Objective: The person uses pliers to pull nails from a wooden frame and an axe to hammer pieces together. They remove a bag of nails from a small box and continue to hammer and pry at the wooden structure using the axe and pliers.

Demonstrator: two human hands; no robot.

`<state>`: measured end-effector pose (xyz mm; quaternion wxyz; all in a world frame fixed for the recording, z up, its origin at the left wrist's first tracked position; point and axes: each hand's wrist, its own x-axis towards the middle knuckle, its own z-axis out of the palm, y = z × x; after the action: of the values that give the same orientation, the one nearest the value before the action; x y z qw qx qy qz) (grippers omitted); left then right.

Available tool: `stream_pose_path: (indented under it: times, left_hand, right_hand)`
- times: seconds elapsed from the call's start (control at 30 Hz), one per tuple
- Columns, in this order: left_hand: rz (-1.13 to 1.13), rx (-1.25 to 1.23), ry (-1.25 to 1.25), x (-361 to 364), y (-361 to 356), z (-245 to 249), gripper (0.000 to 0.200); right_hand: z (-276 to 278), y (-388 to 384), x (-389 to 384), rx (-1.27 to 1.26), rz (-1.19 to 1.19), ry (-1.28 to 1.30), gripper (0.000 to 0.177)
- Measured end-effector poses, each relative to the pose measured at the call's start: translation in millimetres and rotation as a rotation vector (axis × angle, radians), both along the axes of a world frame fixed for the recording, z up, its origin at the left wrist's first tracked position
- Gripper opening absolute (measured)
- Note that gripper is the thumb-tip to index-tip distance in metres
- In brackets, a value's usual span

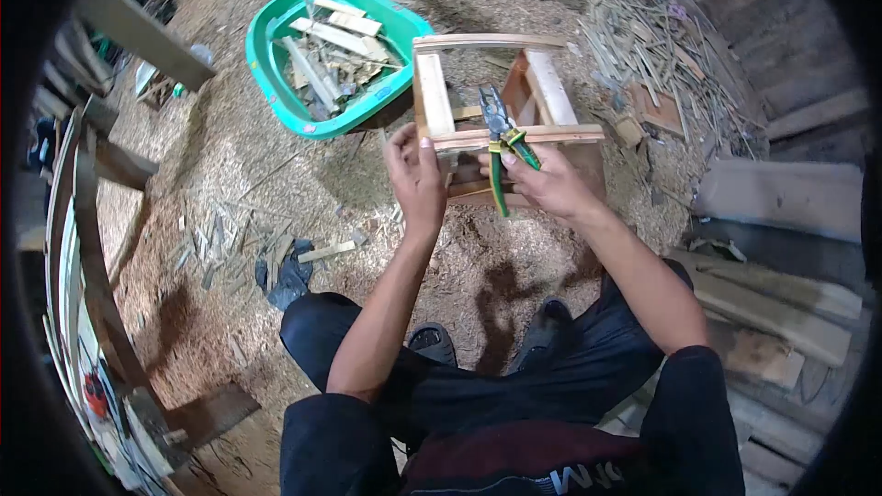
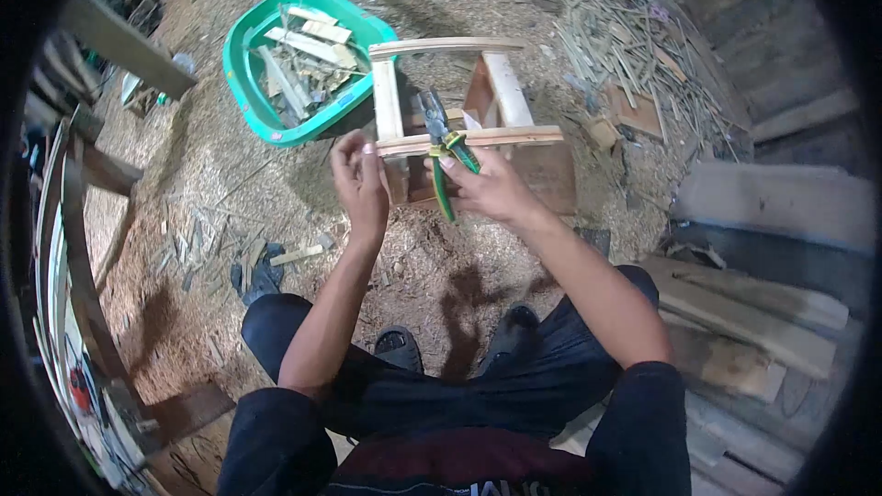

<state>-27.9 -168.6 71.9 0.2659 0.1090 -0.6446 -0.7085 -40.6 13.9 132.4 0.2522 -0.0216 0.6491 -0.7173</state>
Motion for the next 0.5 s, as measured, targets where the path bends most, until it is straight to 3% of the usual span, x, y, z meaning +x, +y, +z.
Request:
stream_pose_path:
  times: [0.03,0.07,0.17,0.2,0.27,0.3,0.37,0.43,0.5]
  left_hand:
    - [-0.032,-0.032,0.051,3.7,6.7,21.2,0.031]
    - [0.043,-0.372,0.150,-1.1,7.8,18.3,0.030]
    - [-0.139,-0.513,0.301,2.8,37.4,33.1,0.029]
    - [-0.169,-0.288,0.424,0.2,60.7,28.4,0.025]
    - [-0.395,-0.199,0.255,13.3,88.2,27.1,0.024]
    - [-0.402,-0.307,0.368,11.1,103.4,28.1,0.022]
    - [-0.573,-0.350,0.313,11.8,135.9,18.7,0.018]
    - [-0.764,-0.382,0.198,7.6,173.3,-18.1,0.016]
    - [-0.910,-0.451,0.086,-1.7,211.5,-63.3,0.019]
  right_hand:
    - [-8.9,10.5,0.3,-0.049,-0.011,0.001,0.026]
    - [-14.8,23.3,-0.6,-0.026,0.010,0.002,0.027]
    - [10.0,57.5,10.4,-0.007,-0.028,-0.055,0.027]
    - [24.1,67.8,17.0,-0.010,-0.056,-0.083,0.027]
    - [14.5,109.0,20.8,0.080,-0.111,-0.112,0.025]
    - [21.7,128.4,21.9,0.172,-0.129,-0.150,0.023]
    - [4.8,176.7,22.4,0.447,-0.131,-0.063,0.023]
    - [-35.1,222.5,25.9,0.772,-0.147,0.147,0.027]
    - [-98.0,256.5,31.6,0.994,-0.244,0.199,0.037]
